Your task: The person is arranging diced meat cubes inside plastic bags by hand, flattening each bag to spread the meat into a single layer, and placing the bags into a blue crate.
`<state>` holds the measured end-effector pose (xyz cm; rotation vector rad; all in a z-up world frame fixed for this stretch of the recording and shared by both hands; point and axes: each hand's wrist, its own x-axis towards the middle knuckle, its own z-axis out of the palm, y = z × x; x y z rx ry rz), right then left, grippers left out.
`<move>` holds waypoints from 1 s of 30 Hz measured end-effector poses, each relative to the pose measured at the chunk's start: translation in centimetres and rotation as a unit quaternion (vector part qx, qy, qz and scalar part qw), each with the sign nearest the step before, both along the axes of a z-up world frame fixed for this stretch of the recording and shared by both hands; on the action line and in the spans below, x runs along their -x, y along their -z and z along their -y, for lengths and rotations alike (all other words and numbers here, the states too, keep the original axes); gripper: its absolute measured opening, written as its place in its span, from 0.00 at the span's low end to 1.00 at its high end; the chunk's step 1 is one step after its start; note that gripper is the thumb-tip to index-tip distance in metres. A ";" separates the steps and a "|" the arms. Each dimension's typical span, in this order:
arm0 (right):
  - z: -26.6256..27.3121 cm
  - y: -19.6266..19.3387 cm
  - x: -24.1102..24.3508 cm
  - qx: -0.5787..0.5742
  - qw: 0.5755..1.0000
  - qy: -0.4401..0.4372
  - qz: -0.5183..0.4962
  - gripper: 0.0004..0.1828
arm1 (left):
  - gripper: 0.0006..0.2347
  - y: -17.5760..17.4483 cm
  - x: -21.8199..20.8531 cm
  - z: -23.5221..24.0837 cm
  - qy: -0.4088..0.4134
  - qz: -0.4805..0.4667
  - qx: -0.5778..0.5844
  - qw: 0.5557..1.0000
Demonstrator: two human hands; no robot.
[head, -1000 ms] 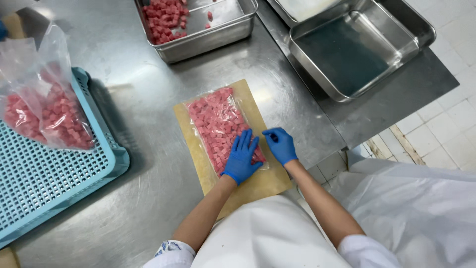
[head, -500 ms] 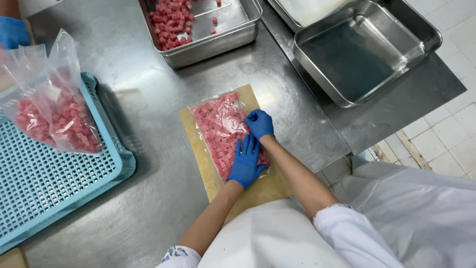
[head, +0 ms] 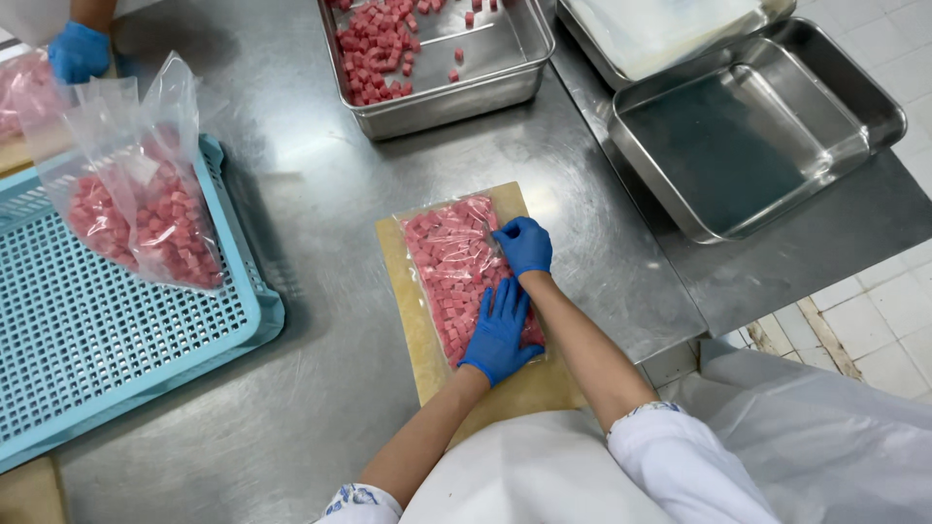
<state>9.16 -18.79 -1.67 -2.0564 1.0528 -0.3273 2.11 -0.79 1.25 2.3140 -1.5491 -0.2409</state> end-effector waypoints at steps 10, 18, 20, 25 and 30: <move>-0.1 0.7 -0.5 0.015 1.000 0.006 0.007 0.10 | 0.46 -0.7 0.0 -0.2 -0.007 -0.008 0.008 1.000; 0.0 0.1 -2.0 0.028 0.998 0.013 0.058 0.13 | 0.45 -1.1 0.0 -0.4 -0.002 -0.021 0.020 1.000; 0.9 1.4 -2.2 0.022 0.997 0.007 0.069 0.14 | 0.45 -1.2 -0.2 -0.3 0.000 -0.011 0.018 1.000; 1.8 1.6 -1.4 0.003 0.998 -0.016 0.062 0.12 | 0.46 -1.2 -0.1 -0.2 0.006 -0.009 0.021 1.000; 2.7 2.9 -2.0 -0.024 0.996 -0.002 0.091 0.15 | 0.43 -0.2 -0.3 -0.1 0.001 0.017 0.012 1.000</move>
